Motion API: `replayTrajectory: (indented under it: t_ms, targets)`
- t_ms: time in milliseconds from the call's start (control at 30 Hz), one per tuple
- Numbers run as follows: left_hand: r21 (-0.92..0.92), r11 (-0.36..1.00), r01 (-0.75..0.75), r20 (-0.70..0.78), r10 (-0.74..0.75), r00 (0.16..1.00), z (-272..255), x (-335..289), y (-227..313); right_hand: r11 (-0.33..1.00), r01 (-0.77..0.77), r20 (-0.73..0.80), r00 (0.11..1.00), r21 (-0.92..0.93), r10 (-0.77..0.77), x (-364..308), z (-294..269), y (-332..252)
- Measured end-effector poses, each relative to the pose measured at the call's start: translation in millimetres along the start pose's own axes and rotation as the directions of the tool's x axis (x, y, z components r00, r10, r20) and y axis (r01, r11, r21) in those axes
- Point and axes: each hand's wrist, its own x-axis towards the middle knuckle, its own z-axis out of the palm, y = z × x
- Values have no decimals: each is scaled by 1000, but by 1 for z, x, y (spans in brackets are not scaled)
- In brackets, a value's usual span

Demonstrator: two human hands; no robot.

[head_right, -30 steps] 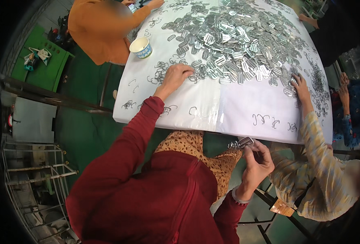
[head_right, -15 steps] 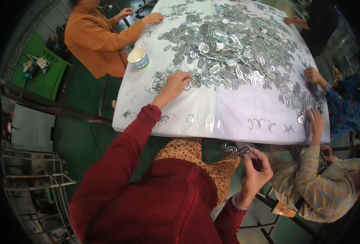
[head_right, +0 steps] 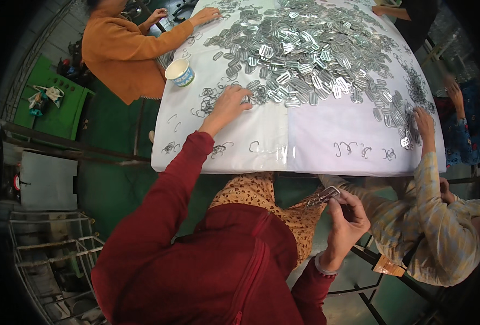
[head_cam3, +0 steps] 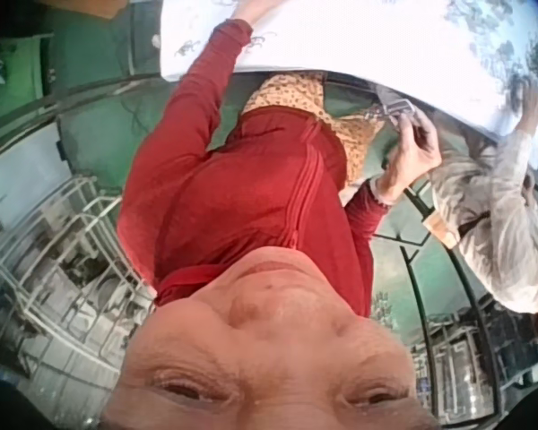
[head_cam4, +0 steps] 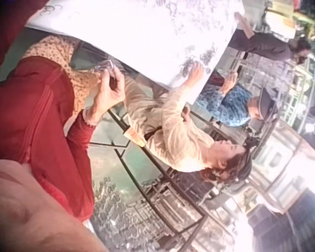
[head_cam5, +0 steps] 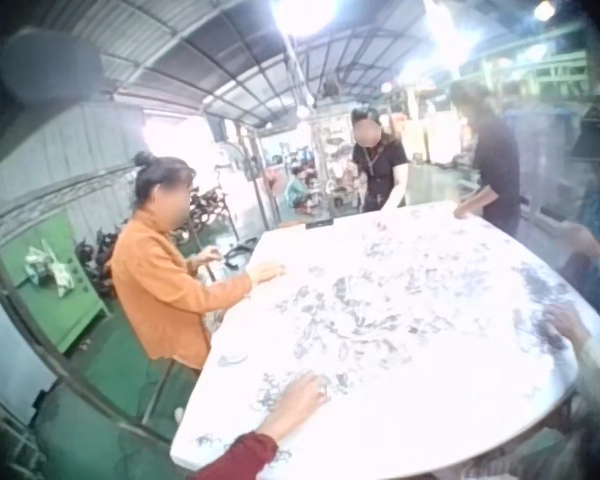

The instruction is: The person picks up metal buckles from a table and hangs them one at a time onto a metal rack.

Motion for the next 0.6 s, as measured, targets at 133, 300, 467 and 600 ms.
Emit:
replayTrajectory:
  t_ms: [133, 300, 467, 600]
  targets:
    - [4, 994, -110, -154, 109, 982, 26, 13, 2, 1000, -18, 8, 1000, 8, 18, 4, 3, 0]
    - [-7, 979, 204, 494, -174, 852, -1, 23, 8, 1000, -15, -22, 1000, 17, 15, 6, 5, -6]
    - [-169, 964, 205, 450, -110, 886, -29, 16, 11, 999, -50, -46, 998, -7, 50, 8, -3, 1]
    - [-299, 922, 247, 313, -149, 938, -49, 21, 13, 998, -67, -14, 998, 6, 67, 8, 4, 1]
